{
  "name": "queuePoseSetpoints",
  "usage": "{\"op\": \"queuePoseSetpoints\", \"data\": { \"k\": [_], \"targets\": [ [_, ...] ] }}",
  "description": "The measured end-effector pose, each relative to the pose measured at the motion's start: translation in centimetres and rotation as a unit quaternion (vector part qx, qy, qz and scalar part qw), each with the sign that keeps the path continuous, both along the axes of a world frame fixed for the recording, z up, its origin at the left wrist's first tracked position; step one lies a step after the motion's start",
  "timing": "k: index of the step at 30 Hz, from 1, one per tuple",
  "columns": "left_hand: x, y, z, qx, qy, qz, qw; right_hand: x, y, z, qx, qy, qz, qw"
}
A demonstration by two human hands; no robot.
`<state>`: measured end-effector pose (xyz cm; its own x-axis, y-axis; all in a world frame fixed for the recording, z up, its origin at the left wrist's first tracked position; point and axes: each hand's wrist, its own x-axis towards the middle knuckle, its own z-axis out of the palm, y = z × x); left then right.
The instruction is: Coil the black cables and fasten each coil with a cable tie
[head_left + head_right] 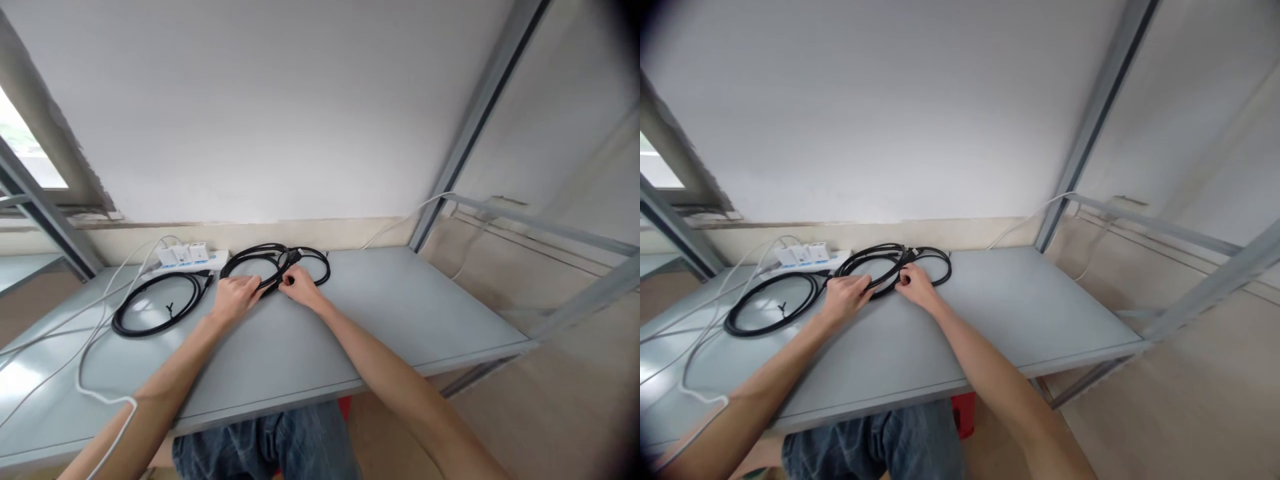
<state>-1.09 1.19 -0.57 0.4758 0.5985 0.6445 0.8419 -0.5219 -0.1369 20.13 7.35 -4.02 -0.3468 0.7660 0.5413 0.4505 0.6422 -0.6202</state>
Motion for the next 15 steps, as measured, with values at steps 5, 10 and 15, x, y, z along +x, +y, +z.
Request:
{"op": "queuePoseSetpoints", "data": {
  "k": [5, 10, 15],
  "targets": [
    [0.7, -0.4, 0.2, 0.003, 0.036, -0.049, 0.998, 1.0, 1.1, 0.0, -0.008, 0.063, 0.034, 0.997],
    [1.0, -0.9, 0.2, 0.048, 0.04, -0.081, 0.995, 4.9, 3.0, 1.1, -0.022, 0.126, -0.177, 0.976],
    [2.2, -1.9, 0.4, 0.136, 0.047, -0.163, 0.976, 12.7, 2.6, 1.0, -0.054, 0.119, -0.313, 0.941]
  ]
}}
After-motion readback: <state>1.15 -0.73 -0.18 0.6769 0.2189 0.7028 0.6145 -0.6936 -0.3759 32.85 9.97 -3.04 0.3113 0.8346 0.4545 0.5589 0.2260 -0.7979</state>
